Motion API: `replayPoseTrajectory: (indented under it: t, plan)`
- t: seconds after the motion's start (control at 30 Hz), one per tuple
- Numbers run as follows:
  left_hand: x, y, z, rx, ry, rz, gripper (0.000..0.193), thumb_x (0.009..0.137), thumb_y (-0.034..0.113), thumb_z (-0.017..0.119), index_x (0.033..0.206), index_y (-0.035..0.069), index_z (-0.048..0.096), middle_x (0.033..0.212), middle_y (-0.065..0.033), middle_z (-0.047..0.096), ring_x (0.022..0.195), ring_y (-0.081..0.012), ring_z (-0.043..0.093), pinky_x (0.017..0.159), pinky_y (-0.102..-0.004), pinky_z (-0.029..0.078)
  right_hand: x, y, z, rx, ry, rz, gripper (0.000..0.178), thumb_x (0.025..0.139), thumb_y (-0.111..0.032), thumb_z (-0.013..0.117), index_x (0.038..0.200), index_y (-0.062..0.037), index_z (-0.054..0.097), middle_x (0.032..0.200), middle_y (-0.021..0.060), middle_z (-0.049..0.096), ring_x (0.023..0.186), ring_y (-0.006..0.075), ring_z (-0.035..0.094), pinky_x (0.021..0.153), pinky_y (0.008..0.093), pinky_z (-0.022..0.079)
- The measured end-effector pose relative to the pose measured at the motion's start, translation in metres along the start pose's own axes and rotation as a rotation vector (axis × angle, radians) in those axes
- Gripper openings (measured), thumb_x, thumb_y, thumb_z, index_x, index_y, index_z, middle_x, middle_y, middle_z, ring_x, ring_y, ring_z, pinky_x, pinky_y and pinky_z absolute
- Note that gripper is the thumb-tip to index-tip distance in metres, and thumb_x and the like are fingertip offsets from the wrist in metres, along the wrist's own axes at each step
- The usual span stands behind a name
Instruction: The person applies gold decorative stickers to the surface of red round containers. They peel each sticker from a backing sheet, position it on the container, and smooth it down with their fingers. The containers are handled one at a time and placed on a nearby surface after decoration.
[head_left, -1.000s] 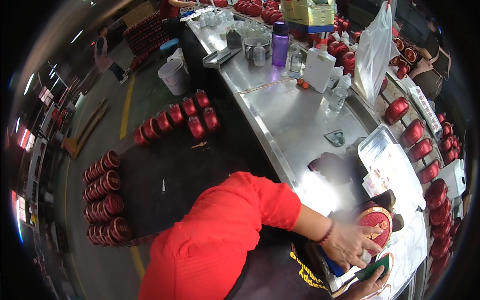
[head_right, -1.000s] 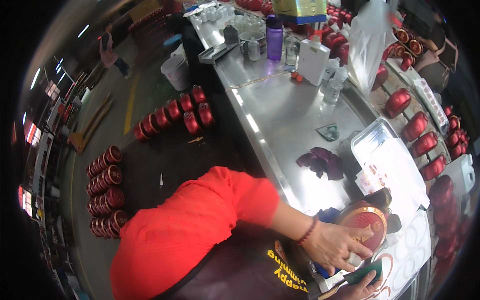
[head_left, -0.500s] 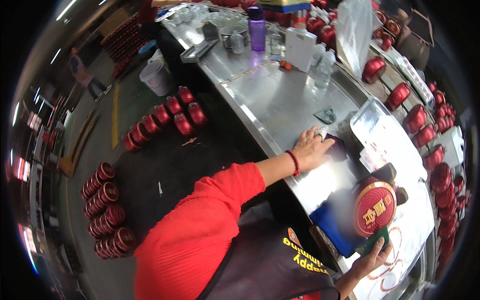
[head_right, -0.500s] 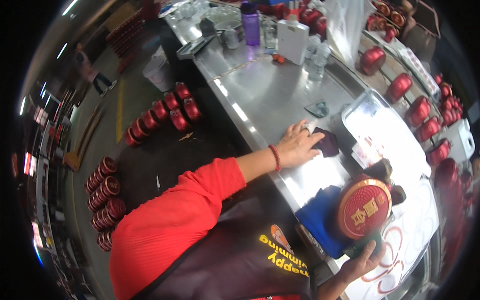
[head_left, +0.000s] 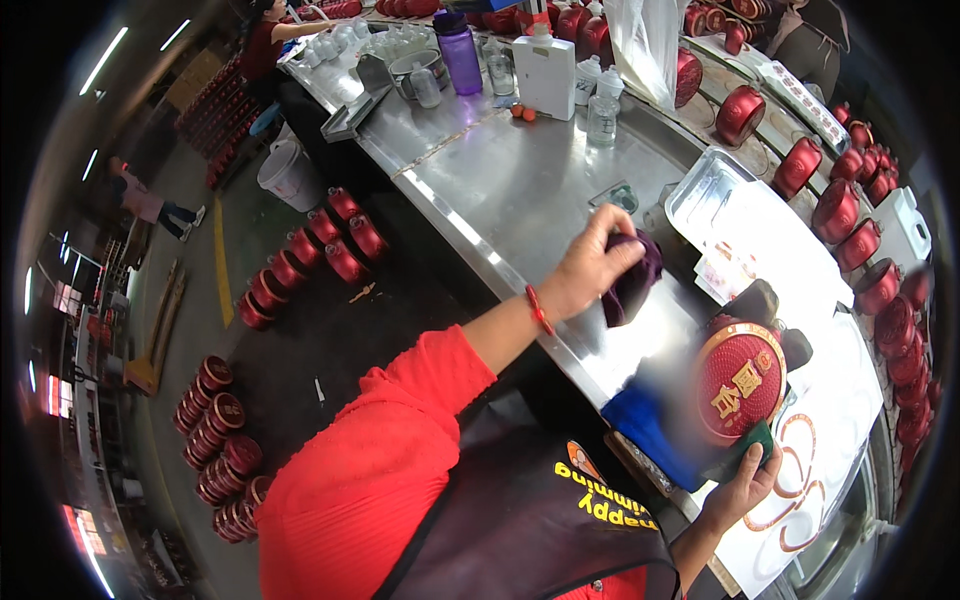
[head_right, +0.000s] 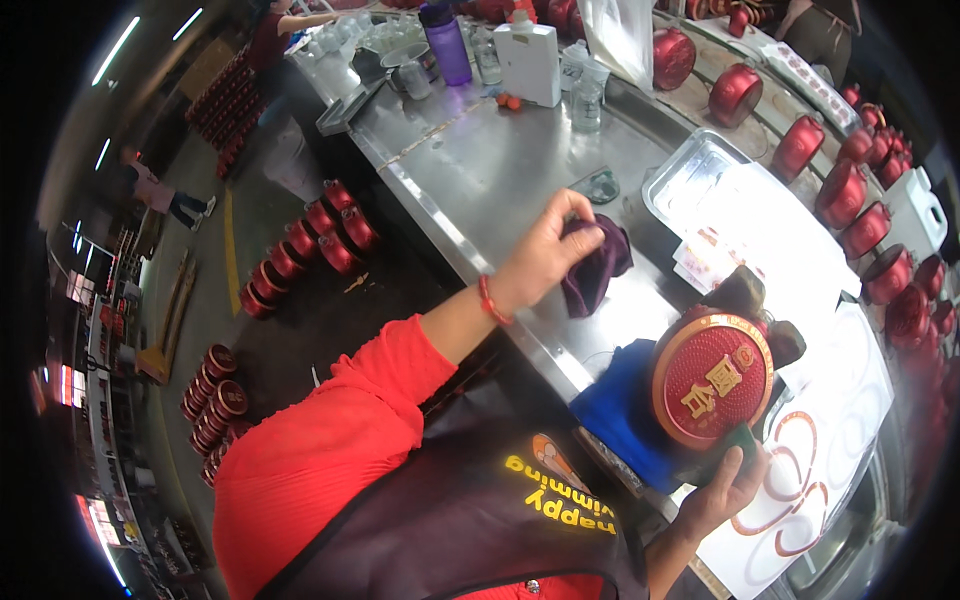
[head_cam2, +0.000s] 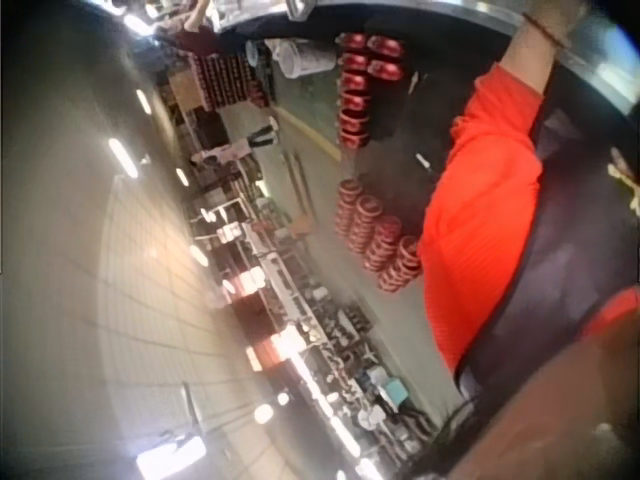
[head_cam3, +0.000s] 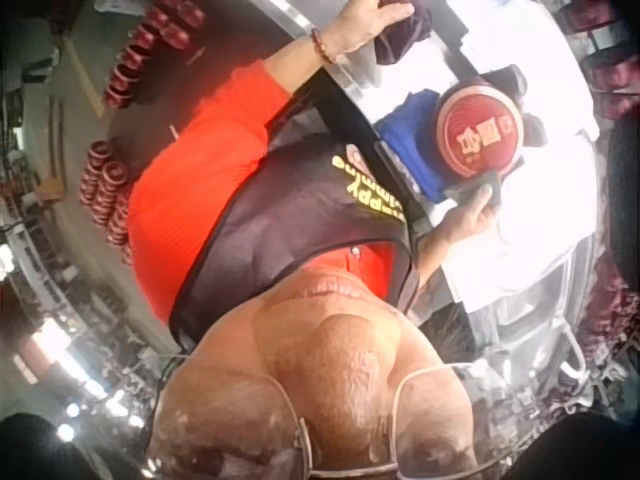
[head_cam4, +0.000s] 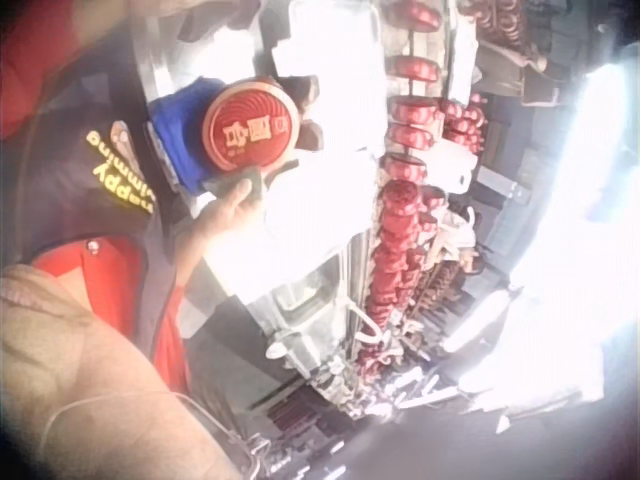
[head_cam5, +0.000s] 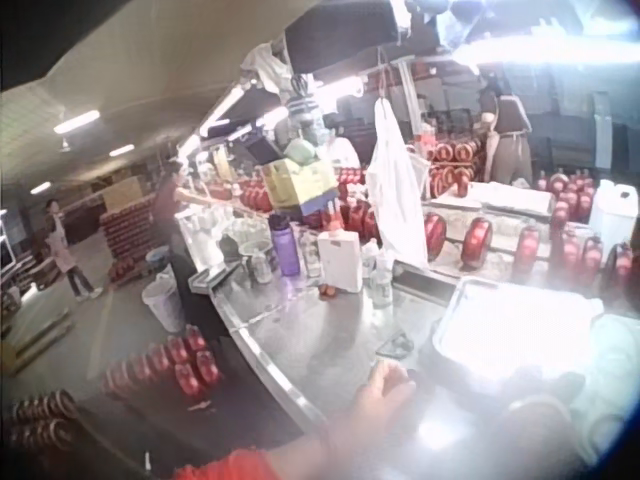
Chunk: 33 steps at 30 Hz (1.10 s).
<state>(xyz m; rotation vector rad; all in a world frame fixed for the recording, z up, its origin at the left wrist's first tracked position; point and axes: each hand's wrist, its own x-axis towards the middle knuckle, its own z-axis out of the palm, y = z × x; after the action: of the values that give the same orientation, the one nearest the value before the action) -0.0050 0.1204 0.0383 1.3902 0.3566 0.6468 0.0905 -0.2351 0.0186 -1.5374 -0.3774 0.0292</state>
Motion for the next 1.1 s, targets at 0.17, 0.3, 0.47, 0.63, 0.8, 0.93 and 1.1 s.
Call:
replayPoseTrajectory:
  t: [0.17,0.3,0.47,0.63,0.8,0.93,1.1]
  plan:
    - [-0.038,-0.005,0.061,0.152,-0.158,0.178,0.02,0.097,0.01,0.067,0.111,0.009,0.053,0.113,-0.0069,0.059,0.107,-0.0166,0.056,0.1,-0.0324,0.046,0.001,-0.002,0.0,0.001,-0.033,0.057,0.023,0.105,-0.014,0.059,0.121,0.0027,0.062,0.105,0.0059,0.066,0.09,0.0133,0.063,0.08,0.0255,0.051]
    - [-0.064,-0.02,0.077,0.042,-0.181,0.113,0.039,0.099,0.011,0.066,0.137,0.006,0.058,0.125,-0.0113,0.065,0.111,-0.0214,0.064,0.1,-0.033,0.05,-0.005,-0.002,0.003,-0.032,0.016,0.022,0.027,0.103,-0.012,0.065,0.126,0.0018,0.059,0.105,0.0034,0.065,0.091,0.0091,0.059,0.081,0.0231,0.049]
    - [-0.097,-0.019,0.076,0.461,-0.174,0.395,0.038,0.098,0.006,0.067,0.136,0.001,0.065,0.134,-0.0188,0.067,0.121,-0.0292,0.064,0.106,-0.0369,0.048,-0.006,0.001,0.007,0.038,0.006,0.059,0.026,0.103,-0.019,0.068,0.118,0.0012,0.061,0.098,0.0008,0.063,0.088,0.0072,0.056,0.08,0.0215,0.047]
    - [-0.089,-0.008,0.084,0.324,-0.124,0.382,0.039,0.099,0.003,0.068,0.137,-0.001,0.063,0.132,-0.017,0.067,0.121,-0.0253,0.065,0.103,-0.0353,0.051,-0.005,0.0,0.007,0.052,-0.029,0.082,0.03,0.102,-0.022,0.069,0.119,0.0015,0.06,0.099,0.0014,0.064,0.089,0.0083,0.057,0.081,0.0224,0.047]
    - [-0.033,0.015,0.1,0.474,-0.221,0.523,0.03,0.096,0.003,0.068,0.126,0.003,0.064,0.123,-0.0147,0.07,0.11,-0.0306,0.067,0.097,-0.0364,0.052,-0.005,-0.001,0.007,-0.064,-0.036,0.035,0.03,0.101,-0.017,0.069,0.125,-0.004,0.058,0.101,-0.0007,0.064,0.084,0.0038,0.058,0.071,0.0189,0.047]
    - [0.003,0.043,0.119,0.677,-0.448,0.636,0.032,0.092,0.001,0.068,0.123,0.006,0.065,0.115,-0.0147,0.071,0.103,-0.0351,0.067,0.091,-0.0399,0.053,-0.006,-0.004,0.007,0.002,-0.048,0.075,0.032,0.101,-0.022,0.07,0.121,0.0012,0.059,0.098,0.0049,0.066,0.088,0.0109,0.06,0.079,0.0248,0.05]
    - [0.026,0.052,0.165,0.809,-0.682,0.79,0.021,0.089,0.005,0.069,0.109,0.008,0.066,0.087,-0.0136,0.068,0.087,-0.0351,0.064,0.083,-0.0437,0.051,-0.01,-0.002,0.0,0.065,-0.032,0.131,0.029,0.097,-0.014,0.072,0.121,-0.0024,0.06,0.101,-0.0005,0.064,0.087,0.0055,0.057,0.076,0.0211,0.048]
